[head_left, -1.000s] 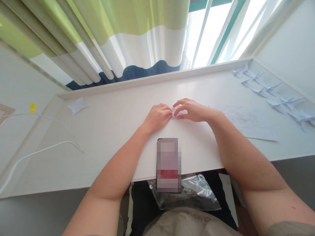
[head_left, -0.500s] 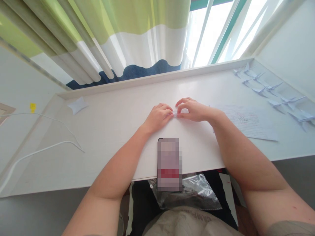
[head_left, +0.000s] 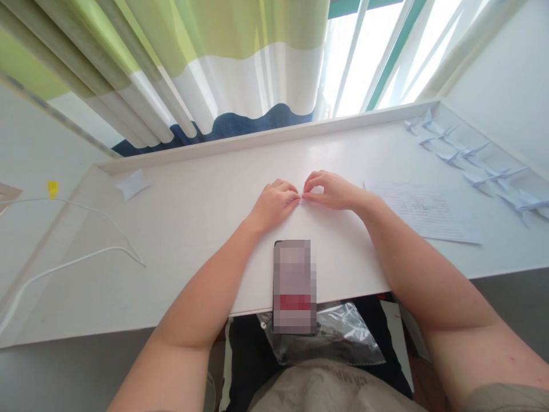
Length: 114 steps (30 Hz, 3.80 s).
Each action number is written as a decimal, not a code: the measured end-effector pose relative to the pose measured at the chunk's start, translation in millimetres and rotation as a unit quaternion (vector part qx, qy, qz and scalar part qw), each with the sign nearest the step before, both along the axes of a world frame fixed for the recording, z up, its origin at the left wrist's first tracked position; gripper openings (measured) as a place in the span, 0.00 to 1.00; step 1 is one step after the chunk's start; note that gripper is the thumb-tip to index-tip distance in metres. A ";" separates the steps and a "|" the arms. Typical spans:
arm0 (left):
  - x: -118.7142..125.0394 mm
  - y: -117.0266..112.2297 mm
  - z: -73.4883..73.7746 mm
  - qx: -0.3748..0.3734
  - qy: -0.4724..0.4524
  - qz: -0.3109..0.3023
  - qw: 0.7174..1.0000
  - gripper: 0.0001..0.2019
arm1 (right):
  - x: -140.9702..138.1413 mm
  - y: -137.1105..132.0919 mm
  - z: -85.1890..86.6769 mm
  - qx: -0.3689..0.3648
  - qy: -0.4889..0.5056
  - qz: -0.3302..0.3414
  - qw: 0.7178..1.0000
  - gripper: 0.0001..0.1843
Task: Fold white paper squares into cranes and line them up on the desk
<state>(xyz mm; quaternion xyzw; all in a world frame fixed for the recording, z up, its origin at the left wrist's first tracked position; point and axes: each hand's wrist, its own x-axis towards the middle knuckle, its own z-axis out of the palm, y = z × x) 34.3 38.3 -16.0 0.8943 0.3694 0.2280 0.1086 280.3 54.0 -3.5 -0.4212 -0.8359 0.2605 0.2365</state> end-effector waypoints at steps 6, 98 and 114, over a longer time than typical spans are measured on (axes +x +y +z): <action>-3.7 -1.3 3.2 0.008 0.020 -0.017 1.000 0.12 | -1.6 6.6 -9.7 -0.002 0.000 -0.045 0.999 0.13; -5.6 -11.4 14.0 -0.138 -0.007 -0.006 0.990 0.08 | 5.8 -18.2 34.4 -0.162 -0.077 0.057 0.982 0.17; -6.7 -9.2 10.1 -0.147 -0.045 -0.007 0.988 0.06 | 3.3 -14.5 26.4 -0.171 -0.060 0.079 0.980 0.14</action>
